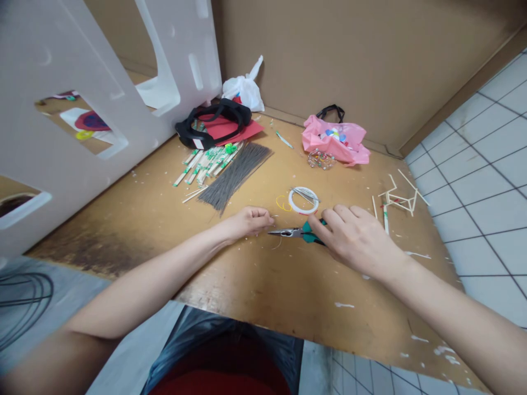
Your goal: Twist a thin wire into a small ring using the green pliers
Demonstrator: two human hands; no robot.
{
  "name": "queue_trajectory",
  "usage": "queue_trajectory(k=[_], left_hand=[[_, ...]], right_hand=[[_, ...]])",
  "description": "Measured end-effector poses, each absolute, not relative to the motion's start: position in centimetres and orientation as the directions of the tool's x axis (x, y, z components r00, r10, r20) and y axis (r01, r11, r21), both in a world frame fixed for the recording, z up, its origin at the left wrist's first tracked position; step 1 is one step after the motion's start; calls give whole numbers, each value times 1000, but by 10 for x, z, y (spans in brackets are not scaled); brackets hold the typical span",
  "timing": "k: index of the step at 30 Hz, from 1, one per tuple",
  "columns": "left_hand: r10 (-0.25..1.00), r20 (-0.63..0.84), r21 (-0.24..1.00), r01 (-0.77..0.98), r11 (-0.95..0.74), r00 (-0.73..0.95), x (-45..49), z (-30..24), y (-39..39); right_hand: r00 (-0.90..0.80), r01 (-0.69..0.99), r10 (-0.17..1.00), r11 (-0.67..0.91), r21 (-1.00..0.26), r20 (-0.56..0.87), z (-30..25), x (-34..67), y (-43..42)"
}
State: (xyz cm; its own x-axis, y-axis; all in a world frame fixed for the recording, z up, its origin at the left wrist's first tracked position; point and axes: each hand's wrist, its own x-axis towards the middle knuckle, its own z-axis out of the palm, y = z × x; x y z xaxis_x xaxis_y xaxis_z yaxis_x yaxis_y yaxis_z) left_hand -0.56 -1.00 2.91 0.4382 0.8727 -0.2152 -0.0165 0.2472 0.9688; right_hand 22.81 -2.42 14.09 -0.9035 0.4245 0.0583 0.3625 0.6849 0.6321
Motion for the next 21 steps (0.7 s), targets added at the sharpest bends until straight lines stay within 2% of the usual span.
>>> queue_trajectory(k=[5,12,21], left_hand=[[848,-264,953,-15,304,459,-6,34,-11],[802,-273,919,-102,381,531,-7,33,-10],[794,-258,917,-118,381,551,-7,33,-10]], right_hand=[[-900,365,433,693,621,46,142,228,-25],[-904,360,424,693,625,50,142,225,-24],[-908,360,414,696,621,62,142,224,-24]])
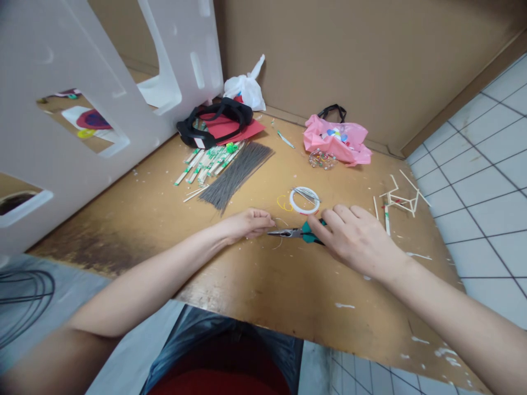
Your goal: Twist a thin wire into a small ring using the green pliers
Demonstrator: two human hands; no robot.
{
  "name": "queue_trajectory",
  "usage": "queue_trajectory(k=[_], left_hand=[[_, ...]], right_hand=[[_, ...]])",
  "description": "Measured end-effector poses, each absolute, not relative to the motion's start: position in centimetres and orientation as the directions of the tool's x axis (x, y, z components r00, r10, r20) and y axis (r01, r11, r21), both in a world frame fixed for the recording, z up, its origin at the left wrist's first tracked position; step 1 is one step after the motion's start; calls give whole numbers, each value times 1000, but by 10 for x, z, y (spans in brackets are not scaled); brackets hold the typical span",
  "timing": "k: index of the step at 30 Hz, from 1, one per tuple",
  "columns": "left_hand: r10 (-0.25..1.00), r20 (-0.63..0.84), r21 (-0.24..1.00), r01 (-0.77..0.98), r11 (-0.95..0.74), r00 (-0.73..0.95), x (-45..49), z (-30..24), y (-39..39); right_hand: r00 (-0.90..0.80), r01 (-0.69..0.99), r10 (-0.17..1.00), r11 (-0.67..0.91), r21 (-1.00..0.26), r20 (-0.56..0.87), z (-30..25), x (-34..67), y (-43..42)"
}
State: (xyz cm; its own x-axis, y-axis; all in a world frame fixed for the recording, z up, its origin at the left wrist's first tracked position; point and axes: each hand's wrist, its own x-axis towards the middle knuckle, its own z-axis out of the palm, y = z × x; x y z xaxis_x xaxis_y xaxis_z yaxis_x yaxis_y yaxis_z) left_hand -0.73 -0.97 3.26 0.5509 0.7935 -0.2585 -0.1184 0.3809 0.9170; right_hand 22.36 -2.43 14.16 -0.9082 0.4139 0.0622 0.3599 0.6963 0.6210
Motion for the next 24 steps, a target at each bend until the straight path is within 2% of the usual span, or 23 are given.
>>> queue_trajectory(k=[6,24], left_hand=[[794,-271,922,-90,377,544,-8,32,-10],[779,-275,916,-92,390,563,-8,31,-10]], right_hand=[[-906,376,418,718,586,69,142,224,-25],[-908,367,416,721,588,57,141,224,-24]])
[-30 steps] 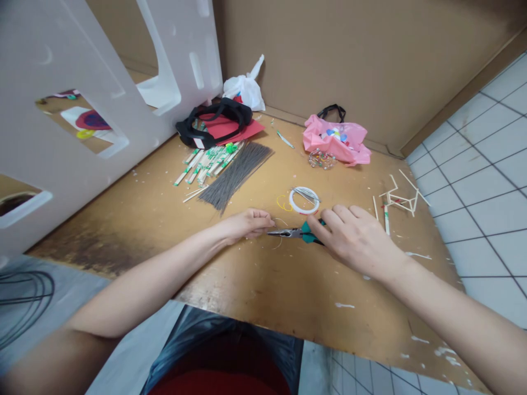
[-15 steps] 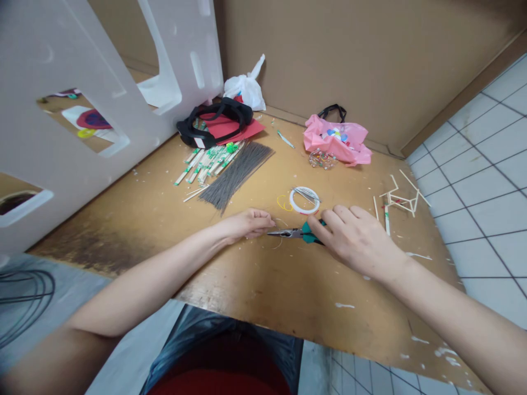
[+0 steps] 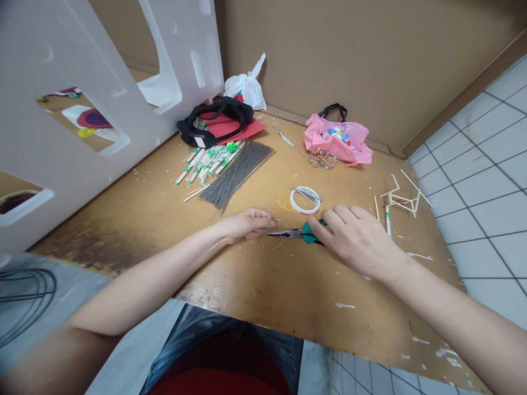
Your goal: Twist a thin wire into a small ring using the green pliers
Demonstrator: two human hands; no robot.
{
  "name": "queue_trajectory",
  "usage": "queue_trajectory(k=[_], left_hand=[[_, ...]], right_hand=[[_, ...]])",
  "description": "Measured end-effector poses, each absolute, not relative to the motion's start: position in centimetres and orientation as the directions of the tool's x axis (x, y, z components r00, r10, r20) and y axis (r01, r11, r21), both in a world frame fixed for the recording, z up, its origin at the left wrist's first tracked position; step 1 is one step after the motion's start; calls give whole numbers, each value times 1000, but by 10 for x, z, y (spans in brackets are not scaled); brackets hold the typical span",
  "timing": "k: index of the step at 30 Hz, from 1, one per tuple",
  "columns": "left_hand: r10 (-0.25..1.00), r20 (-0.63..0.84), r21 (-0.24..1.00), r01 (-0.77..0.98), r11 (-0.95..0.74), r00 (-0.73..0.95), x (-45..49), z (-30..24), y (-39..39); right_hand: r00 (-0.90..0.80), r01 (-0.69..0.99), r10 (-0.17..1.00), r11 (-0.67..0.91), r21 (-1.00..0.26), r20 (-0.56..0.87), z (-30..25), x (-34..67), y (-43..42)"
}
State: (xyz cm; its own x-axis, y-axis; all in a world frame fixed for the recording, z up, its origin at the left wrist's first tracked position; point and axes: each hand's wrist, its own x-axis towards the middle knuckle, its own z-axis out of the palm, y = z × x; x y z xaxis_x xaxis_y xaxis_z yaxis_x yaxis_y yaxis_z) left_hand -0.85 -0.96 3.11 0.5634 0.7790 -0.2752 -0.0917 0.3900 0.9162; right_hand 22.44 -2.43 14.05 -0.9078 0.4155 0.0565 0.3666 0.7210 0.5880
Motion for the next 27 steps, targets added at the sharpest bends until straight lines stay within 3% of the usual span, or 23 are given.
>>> queue_trajectory(k=[6,27], left_hand=[[779,-288,912,-89,400,557,-8,30,-9],[775,-289,917,-70,393,561,-9,33,-10]], right_hand=[[-906,391,414,741,545,87,141,224,-25],[-915,347,399,704,619,59,141,224,-25]])
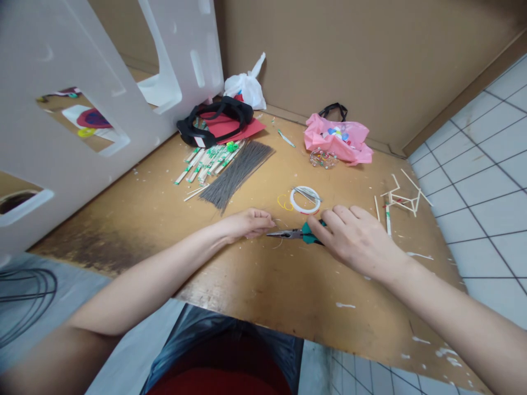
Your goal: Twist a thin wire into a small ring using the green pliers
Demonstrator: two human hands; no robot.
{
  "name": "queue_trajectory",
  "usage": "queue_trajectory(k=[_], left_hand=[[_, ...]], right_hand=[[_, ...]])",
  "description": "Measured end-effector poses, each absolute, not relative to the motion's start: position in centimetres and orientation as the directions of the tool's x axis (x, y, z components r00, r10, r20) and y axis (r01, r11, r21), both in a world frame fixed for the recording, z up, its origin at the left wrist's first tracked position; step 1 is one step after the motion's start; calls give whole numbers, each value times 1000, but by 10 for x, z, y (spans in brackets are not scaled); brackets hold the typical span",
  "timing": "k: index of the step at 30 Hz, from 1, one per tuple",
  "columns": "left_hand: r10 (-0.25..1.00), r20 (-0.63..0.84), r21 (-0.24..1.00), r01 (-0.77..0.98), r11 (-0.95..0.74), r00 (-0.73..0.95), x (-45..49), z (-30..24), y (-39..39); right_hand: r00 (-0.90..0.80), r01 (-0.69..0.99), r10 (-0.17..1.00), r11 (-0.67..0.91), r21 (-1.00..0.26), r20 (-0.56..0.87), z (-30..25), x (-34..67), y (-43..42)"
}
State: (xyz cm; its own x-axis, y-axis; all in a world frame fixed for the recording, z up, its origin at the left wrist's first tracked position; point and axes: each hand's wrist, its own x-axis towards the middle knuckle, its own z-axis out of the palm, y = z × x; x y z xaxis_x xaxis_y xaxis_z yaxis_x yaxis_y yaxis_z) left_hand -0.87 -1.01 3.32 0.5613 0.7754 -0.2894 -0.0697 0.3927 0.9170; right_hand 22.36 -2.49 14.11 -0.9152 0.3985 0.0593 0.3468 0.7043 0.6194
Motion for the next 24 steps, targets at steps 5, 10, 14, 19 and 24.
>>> queue_trajectory(k=[5,10,14,19,24], left_hand=[[769,-289,914,-75,399,569,-9,32,-10],[774,-290,918,-65,392,562,-9,34,-10],[769,-301,918,-47,394,564,-9,34,-10],[770,-300,918,-49,393,563,-9,34,-10],[773,-317,921,-13,388,550,-8,36,-10]], right_hand=[[-916,349,396,708,614,64,141,223,-24],[-916,345,396,708,617,59,140,223,-24],[-918,339,393,701,627,56,141,223,-24],[-920,334,388,703,628,55,140,223,-24],[-921,336,387,710,619,56,140,224,-23]])
